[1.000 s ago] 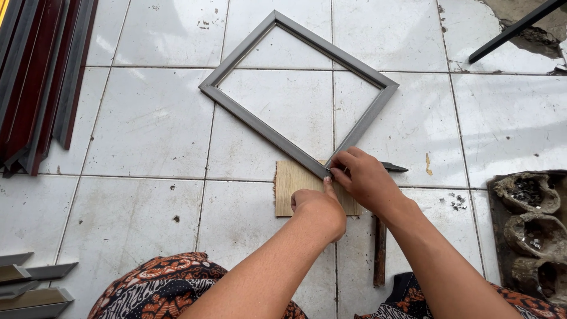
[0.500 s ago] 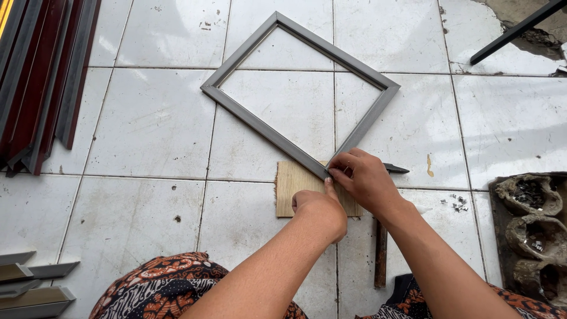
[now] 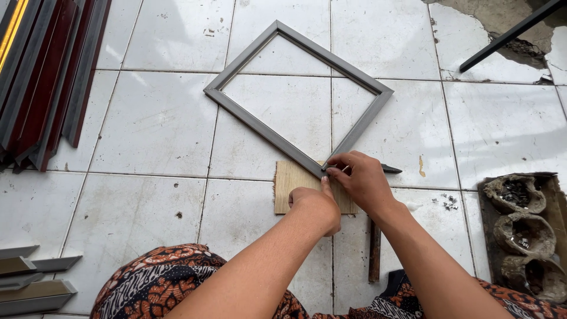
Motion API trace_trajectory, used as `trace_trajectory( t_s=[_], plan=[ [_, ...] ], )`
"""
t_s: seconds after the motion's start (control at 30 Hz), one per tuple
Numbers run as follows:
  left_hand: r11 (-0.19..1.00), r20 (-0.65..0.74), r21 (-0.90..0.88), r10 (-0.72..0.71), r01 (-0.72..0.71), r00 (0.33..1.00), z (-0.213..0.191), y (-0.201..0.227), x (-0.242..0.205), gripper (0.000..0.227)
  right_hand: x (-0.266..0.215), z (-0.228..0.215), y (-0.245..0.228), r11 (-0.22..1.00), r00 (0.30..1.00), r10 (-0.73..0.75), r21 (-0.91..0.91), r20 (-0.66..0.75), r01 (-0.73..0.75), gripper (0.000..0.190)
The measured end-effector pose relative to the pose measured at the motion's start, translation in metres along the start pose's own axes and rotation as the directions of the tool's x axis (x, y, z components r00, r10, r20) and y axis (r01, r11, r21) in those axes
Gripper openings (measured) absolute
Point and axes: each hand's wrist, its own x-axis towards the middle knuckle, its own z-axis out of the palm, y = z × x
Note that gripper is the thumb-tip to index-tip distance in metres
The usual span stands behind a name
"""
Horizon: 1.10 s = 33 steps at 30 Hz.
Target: The person is securing the mitered corners of a picture frame by hammering nails into them while using a wooden block for support.
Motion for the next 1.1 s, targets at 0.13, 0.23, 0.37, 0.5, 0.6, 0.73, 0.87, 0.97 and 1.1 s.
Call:
trace_trajectory(
  t_s=[0.13, 0.23, 0.37, 0.5, 0.6, 0.73, 0.87, 0.97, 1.1],
  plan=[
    [0.999, -0.035, 0.04, 0.01, -0.008, 0.999, 0.004, -0.003, -0.01, 0.093, -0.025, -0.01, -0.009, 0.993, 0.993, 0.118, -0.011, -0.026, -0.119, 0.019],
    [0.999, -0.037, 0.054, -0.003, 0.005, 0.999, 0.002, -0.003, -0.025, 0.092, -0.052, -0.018, -0.01, 0.989, 0.993, 0.109, -0.092, -0.039, -0.113, 0.018],
    [1.0, -0.18, 0.006, 0.007, -0.006, 0.984, 0.011, -0.009, -0.029, 0.085, -0.095, -0.024, -0.01, 0.929, 0.969, 0.245, -0.294, 0.039, -0.223, 0.018],
    [0.998, -0.356, -0.033, 0.046, -0.061, 0.933, 0.023, -0.013, -0.032, 0.075, -0.127, -0.014, -0.011, 0.812, 0.902, 0.428, -0.458, 0.049, -0.361, 0.035],
    [0.997, -0.374, -0.056, 0.034, -0.059, 0.927, 0.034, -0.013, -0.04, 0.074, -0.13, -0.007, 0.004, 0.854, 0.892, 0.452, -0.29, 0.002, -0.432, 0.046],
    [0.998, -0.377, -0.048, 0.029, -0.051, 0.926, 0.05, -0.017, -0.044, 0.073, -0.124, -0.005, 0.031, 0.875, 0.876, 0.481, -0.073, 0.024, -0.478, 0.059],
    [0.998, -0.364, -0.054, -0.003, -0.018, 0.931, 0.06, -0.024, -0.058, 0.069, -0.122, 0.005, 0.051, 0.812, 0.844, 0.536, 0.261, 0.017, -0.522, 0.058],
    [0.997, -0.335, -0.071, -0.01, -0.015, 0.942, 0.06, -0.023, -0.075, 0.065, -0.134, -0.001, 0.028, 0.827, 0.876, 0.48, 0.364, -0.057, -0.429, 0.05],
    [0.996, -0.331, -0.093, -0.015, -0.016, 0.943, 0.06, -0.022, -0.088, 0.058, -0.155, -0.018, -0.028, 0.905, 0.914, 0.36, 0.309, -0.188, -0.293, 0.045]
  ],
)
